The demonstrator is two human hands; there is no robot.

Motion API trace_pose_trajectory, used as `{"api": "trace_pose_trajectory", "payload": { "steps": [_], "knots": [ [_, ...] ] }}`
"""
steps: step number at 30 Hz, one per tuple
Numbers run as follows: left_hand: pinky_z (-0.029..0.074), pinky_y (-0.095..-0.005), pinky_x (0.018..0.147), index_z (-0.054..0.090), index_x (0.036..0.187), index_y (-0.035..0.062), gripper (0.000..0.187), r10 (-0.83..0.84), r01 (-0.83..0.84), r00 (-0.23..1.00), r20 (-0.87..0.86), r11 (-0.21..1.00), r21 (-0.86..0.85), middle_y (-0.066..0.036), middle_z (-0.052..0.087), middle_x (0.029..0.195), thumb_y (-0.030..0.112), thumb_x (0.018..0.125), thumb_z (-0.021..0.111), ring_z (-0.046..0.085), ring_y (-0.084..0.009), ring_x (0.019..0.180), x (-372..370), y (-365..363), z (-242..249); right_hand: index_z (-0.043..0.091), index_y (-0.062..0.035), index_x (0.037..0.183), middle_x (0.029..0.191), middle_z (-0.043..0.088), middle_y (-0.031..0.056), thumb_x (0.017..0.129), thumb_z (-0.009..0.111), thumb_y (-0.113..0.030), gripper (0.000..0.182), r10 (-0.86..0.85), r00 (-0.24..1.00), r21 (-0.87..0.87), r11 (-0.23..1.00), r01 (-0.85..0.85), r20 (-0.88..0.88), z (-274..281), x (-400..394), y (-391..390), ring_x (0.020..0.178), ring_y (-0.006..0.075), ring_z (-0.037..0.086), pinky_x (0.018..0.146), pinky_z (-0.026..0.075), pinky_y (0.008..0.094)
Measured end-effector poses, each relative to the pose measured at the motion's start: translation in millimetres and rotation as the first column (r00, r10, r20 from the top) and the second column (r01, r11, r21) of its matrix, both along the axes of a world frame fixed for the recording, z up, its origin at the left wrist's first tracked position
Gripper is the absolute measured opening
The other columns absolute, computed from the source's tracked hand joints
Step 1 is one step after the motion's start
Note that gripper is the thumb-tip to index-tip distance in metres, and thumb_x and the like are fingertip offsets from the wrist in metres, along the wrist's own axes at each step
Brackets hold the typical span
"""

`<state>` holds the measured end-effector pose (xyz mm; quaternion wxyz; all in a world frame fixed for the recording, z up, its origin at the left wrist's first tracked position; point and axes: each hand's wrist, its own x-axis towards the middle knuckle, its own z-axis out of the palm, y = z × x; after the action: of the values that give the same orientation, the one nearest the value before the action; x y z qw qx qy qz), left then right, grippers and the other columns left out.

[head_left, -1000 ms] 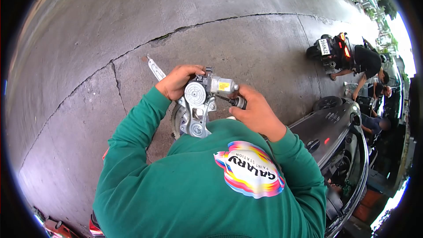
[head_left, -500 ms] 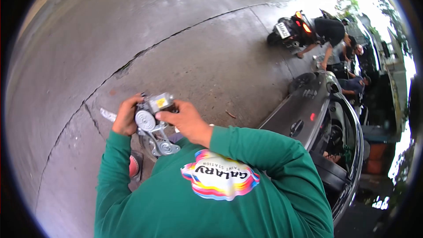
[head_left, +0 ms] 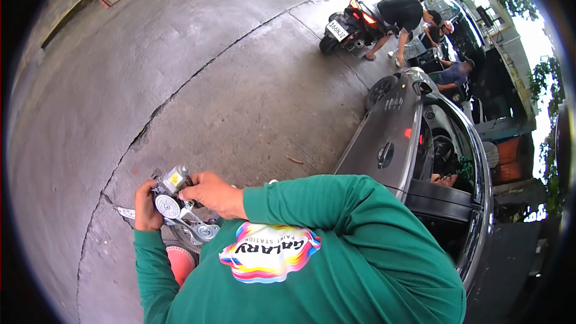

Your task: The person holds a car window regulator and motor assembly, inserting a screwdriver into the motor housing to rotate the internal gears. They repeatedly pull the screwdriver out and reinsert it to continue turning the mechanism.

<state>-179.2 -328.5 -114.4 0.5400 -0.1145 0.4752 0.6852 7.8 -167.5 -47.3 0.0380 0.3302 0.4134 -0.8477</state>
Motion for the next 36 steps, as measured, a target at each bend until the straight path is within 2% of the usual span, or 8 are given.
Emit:
{"api": "trace_pose_trajectory", "payload": {
  "steps": [2,9,14,16,21,24,29,36],
  "knots": [
    [0.064,-0.0430,0.087,0.068,0.105,0.0054,0.019,-0.011,0.011,1.000,0.003,1.000,0.000,-0.011,0.076,0.101,0.021,0.099,0.059,0.077,-0.0272,0.092,5,5,11,0.077,-0.0020,0.109,0.093,0.072,0.0033,0.095,0.080,-0.016,0.020,0.028,1.000,0.053,0.998,-0.028,0.004,4,-1,4,0.083,0.0136,0.062,0.074,0.047,0.0309],
    [0.064,-0.0450,0.090,0.069,0.111,0.0044,0.023,-0.019,0.018,0.999,0.029,1.000,0.011,-0.012,0.077,0.105,0.021,0.097,0.059,0.077,-0.0299,0.095,4,8,14,0.077,-0.0007,0.109,0.094,0.073,0.0046,0.095,0.079,-0.016,0.021,-0.017,1.000,-0.009,1.000,0.017,-0.019,6,-4,1,0.083,0.0135,0.063,0.074,0.048,0.0317],
    [0.064,-0.0453,0.091,0.068,0.109,0.0054,0.021,-0.001,0.000,0.998,0.062,1.000,0.017,-0.011,0.076,0.104,0.021,0.097,0.059,0.077,-0.0299,0.095,0,2,5,0.077,-0.0002,0.107,0.094,0.073,0.0047,0.095,0.077,-0.014,0.018,0.039,0.998,0.145,0.988,-0.046,0.047,15,-5,3,0.085,0.0143,0.064,0.077,0.050,0.0330],
    [0.064,-0.0492,0.096,0.071,0.123,-0.0034,0.047,-0.009,0.008,1.000,0.014,0.998,0.061,-0.020,0.079,0.115,0.034,0.097,0.057,0.078,-0.0367,0.101,-6,-5,-15,0.076,0.0005,0.109,0.095,0.074,0.0062,0.094,0.078,-0.014,0.021,0.033,0.999,0.126,0.991,-0.035,0.015,2,-8,-1,0.084,0.0151,0.064,0.076,0.050,0.0333],
    [0.064,-0.0486,0.095,0.071,0.124,-0.0037,0.048,0.001,-0.001,1.000,0.002,0.998,0.065,-0.020,0.079,0.116,0.033,0.097,0.056,0.078,-0.0365,0.102,-7,-11,-14,0.075,0.0006,0.111,0.096,0.073,0.0052,0.096,0.079,-0.015,0.022,0.036,0.999,0.048,0.998,-0.035,-0.017,0,-11,-3,0.087,0.0140,0.064,0.078,0.050,0.0334],
    [0.064,-0.0480,0.095,0.071,0.124,-0.0038,0.048,0.023,-0.024,1.000,0.018,0.998,0.064,-0.020,0.079,0.116,0.032,0.097,0.056,0.078,-0.0367,0.101,-5,-13,-15,0.074,0.0003,0.113,0.100,0.074,0.0058,0.096,0.080,-0.015,0.024,0.091,0.996,0.038,0.995,-0.091,-0.004,2,-12,-3,0.090,0.0142,0.065,0.081,0.051,0.0328],
    [0.064,-0.0477,0.094,0.073,0.116,-0.0038,0.041,0.039,-0.041,0.999,0.016,0.995,0.092,-0.019,0.080,0.108,0.028,0.096,0.058,0.079,-0.0355,0.096,-3,-15,-4,0.074,-0.0016,0.114,0.106,0.076,0.0053,0.096,0.079,-0.013,0.022,0.012,0.997,-0.075,0.997,-0.018,-0.080,-5,-12,-9,0.096,0.0150,0.069,0.089,0.052,0.0319],
    [0.064,-0.0479,0.092,0.072,0.113,-0.0027,0.035,0.061,-0.063,0.998,0.021,0.991,0.118,-0.018,0.080,0.106,0.024,0.096,0.058,0.078,-0.0346,0.095,-3,-15,-4,0.074,-0.0003,0.117,0.108,0.077,0.0059,0.097,0.082,-0.016,0.027,0.082,0.997,-0.013,0.997,-0.082,-0.011,3,-14,-7,0.099,0.0141,0.070,0.090,0.053,0.0333]
  ]
}}
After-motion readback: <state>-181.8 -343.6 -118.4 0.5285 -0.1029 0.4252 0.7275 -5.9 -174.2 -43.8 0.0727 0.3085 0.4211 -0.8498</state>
